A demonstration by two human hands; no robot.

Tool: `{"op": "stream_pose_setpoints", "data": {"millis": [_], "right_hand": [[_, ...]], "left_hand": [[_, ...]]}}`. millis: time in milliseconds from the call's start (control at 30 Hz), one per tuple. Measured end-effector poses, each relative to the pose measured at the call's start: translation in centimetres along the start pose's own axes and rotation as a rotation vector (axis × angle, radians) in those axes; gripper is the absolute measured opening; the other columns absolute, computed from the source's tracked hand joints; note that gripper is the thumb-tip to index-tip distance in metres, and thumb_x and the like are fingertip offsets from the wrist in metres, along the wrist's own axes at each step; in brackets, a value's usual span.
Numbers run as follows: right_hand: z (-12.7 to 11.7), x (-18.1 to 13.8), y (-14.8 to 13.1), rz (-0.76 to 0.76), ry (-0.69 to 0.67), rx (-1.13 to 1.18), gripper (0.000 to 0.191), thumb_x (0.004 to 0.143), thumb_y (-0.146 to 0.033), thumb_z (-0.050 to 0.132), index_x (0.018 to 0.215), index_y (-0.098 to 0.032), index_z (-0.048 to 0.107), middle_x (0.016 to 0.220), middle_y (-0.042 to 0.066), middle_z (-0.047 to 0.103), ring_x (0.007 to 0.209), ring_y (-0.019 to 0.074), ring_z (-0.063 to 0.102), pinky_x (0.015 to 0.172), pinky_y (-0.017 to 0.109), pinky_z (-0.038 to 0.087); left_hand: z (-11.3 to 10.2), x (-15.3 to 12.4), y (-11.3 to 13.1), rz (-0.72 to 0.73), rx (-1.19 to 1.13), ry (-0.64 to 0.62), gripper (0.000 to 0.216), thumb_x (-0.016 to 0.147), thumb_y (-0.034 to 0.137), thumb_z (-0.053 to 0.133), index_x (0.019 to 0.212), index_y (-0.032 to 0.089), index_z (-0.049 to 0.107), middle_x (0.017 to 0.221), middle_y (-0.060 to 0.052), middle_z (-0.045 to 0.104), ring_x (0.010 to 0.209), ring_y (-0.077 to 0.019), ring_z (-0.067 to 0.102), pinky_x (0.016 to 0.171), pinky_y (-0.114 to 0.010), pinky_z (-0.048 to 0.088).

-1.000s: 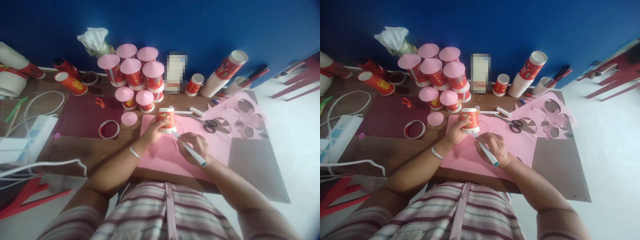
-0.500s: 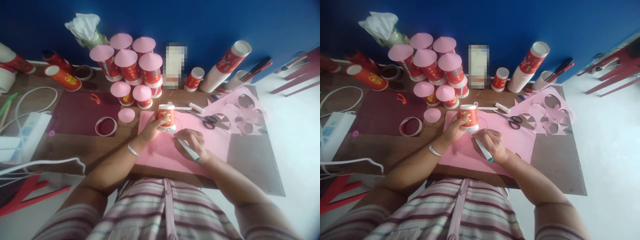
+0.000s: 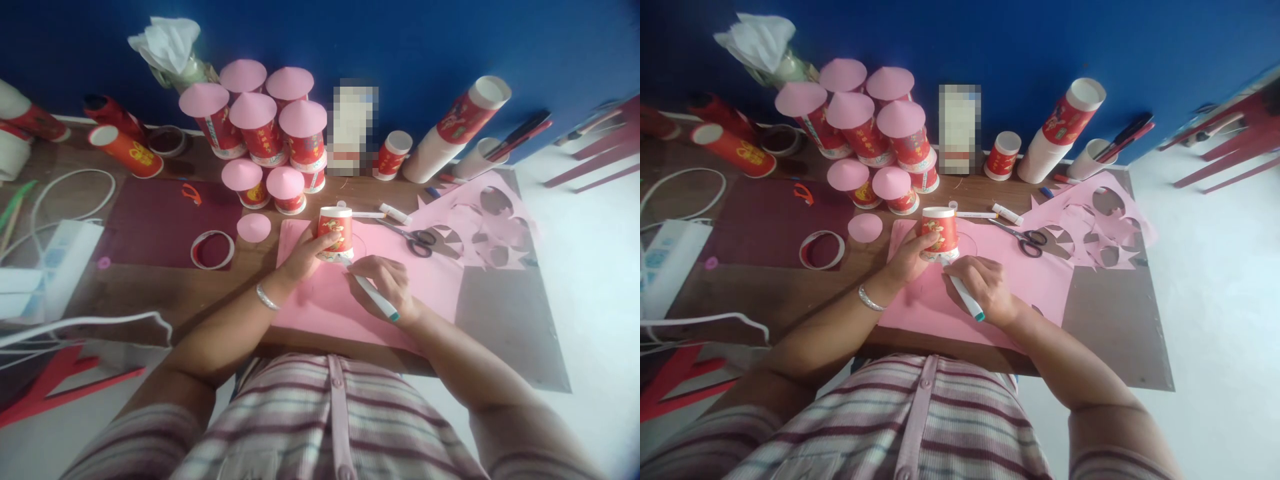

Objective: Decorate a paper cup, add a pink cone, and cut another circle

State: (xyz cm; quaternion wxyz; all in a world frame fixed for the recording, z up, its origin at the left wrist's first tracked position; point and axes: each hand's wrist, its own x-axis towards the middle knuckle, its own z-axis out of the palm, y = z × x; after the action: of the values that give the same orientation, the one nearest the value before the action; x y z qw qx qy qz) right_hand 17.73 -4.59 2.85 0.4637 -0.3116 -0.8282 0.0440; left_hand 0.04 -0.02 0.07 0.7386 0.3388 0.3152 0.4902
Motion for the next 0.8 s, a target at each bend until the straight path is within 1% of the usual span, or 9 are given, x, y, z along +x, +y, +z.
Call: {"op": "stream_pose_setpoints", "data": {"millis": [333,500,633,800], "right_hand": [[-0.16,0.14,0.05,0.006,-0.006,-0.018,0.023,0.091,-0.008,0.069,0.107,-0.021,0.06,0.076,0.002,0.071,0.061,0.0152,0.068,0.056,0.025,0.057],[-0.24,0.11,0.0,0.003,-0.013,-0.026,0.022,0.091,-0.007,0.068,0.106,-0.021,0.059,0.075,0.001,0.07,0.059,0.0147,0.067,0.055,0.025,0.055],[-0.23,0.06,-0.04,0.005,-0.019,-0.022,0.023,0.091,-0.007,0.068,0.107,-0.022,0.06,0.076,0.001,0.071,0.06,0.015,0.068,0.056,0.025,0.056],[-0.31,0.12,-0.14,-0.002,-0.008,-0.02,0.022,0.093,-0.009,0.068,0.108,-0.022,0.06,0.076,0.0,0.071,0.06,0.0146,0.068,0.056,0.026,0.057]], "left_hand": [[0.07,-0.05,0.08,0.012,0.005,-0.015,0.035,0.082,0.04,0.084,0.106,0.02,0.069,0.091,-0.001,0.067,0.085,-0.017,0.063,0.079,-0.03,0.049],[-0.07,-0.01,0.05,0.026,-0.004,-0.035,0.03,0.084,0.039,0.082,0.105,0.02,0.07,0.092,-0.001,0.068,0.086,-0.0166,0.064,0.079,-0.029,0.05],[-0.03,-0.02,0.03,0.016,0.0,-0.014,0.033,0.082,0.04,0.084,0.103,0.02,0.069,0.089,-0.001,0.067,0.083,-0.0164,0.063,0.078,-0.03,0.05],[0.12,-0.09,0.08,0.016,-0.007,-0.016,0.035,0.081,0.04,0.085,0.105,0.02,0.07,0.09,-0.002,0.068,0.083,-0.0165,0.064,0.078,-0.03,0.05]]}}
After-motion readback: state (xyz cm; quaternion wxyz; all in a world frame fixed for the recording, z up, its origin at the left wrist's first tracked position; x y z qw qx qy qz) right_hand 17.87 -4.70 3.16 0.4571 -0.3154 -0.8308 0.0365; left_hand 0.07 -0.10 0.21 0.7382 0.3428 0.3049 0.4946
